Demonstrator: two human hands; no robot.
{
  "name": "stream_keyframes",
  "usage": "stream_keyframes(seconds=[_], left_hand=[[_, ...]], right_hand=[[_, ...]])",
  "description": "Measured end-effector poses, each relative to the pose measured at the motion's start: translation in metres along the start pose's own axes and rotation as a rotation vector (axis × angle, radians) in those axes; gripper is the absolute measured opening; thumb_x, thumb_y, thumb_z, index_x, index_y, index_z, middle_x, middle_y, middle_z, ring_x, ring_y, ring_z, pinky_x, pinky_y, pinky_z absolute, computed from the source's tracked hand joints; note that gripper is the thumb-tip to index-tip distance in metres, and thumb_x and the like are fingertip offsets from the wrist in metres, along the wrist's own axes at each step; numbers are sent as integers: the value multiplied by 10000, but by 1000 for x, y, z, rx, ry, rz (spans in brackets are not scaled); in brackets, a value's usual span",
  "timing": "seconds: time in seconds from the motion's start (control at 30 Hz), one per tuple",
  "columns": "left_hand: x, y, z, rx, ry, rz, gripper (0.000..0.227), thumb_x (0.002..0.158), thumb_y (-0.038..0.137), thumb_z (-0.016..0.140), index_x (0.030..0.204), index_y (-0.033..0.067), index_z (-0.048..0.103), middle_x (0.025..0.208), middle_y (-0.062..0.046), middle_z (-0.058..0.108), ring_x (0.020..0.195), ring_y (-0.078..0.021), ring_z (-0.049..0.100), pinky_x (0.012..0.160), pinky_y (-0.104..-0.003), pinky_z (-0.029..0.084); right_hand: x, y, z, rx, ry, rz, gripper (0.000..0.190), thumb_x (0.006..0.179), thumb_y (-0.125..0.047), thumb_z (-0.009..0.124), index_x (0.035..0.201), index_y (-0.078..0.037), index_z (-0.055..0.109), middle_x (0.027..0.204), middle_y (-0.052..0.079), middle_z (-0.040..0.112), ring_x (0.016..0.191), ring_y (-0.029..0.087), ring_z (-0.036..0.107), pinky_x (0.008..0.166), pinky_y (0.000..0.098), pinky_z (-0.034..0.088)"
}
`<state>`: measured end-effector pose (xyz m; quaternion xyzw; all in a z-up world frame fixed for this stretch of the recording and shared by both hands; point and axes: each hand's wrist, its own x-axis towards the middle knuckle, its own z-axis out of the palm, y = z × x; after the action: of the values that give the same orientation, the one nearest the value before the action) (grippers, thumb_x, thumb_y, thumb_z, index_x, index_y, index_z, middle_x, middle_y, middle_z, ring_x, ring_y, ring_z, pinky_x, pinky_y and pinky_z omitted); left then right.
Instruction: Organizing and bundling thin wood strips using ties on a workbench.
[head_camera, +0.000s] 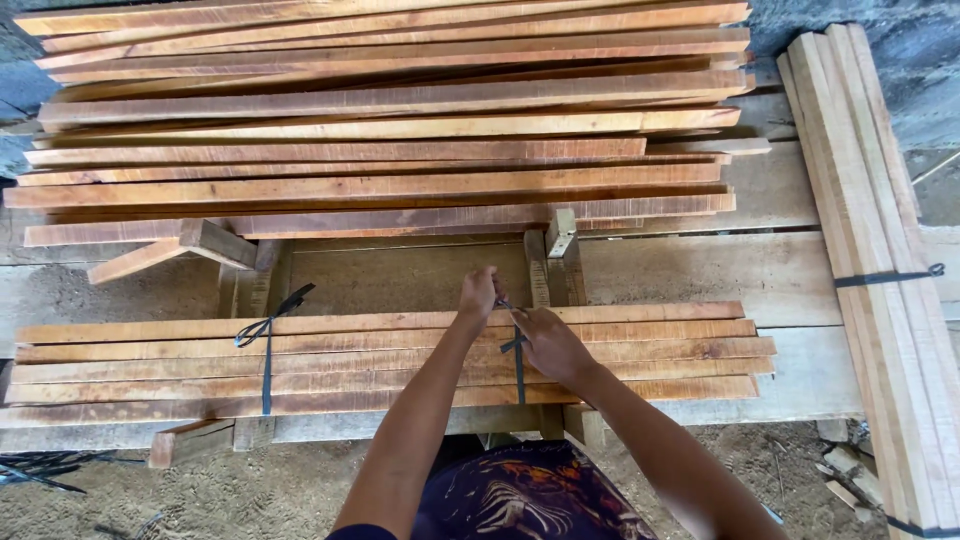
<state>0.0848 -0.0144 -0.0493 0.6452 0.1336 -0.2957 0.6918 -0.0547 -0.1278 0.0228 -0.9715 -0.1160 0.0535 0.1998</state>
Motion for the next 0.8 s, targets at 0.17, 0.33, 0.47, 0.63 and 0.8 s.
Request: stream_keyframes(seconds=[0.17,0.33,0.47,0.63,0.8], left_hand=[[-5,-5,-15,135,-119,143,456,1074,387,448,690,162,551,604,-39,496,511,-137,452,546,-321,421],[-48,-11,-35,1428,-37,1081,328,969,-3,442,1296,-28,450,758,-167,498,618,-279,615,724,-447,582],[-81,6,-31,1101,-174,500,482,1093,300,309,1283,-22,614,1200,-250,654,1235,-398,589,1238,-626,-5],[-90,40,-26,955,-371,188,691,1097,522,262,1508,16,490,1486,-243,540,1422,-398,474,1238,-547,241],[-56,3,-22,851,-241,310,446,1096,493,463,957,170,736,736,-47,694,742,-248,680,1015,-478,362]], right_hand=[[4,2,8,-97,-11,3,510,885,-97,716,1367,-12,574,993,173,661,940,297,674,882,421,558],[8,7,16,-72,-2,-2,470,896,-98,692,1345,-15,577,960,159,650,900,282,664,872,419,548],[7,9,17,-77,-2,0,504,883,-124,709,1351,0,568,962,163,645,910,308,655,873,430,546],[7,10,26,-95,38,-45,506,917,-79,662,1390,45,535,959,181,622,910,323,642,858,445,546],[4,16,34,-93,14,-30,550,914,-100,629,1431,36,501,954,165,601,896,295,626,862,432,536]])
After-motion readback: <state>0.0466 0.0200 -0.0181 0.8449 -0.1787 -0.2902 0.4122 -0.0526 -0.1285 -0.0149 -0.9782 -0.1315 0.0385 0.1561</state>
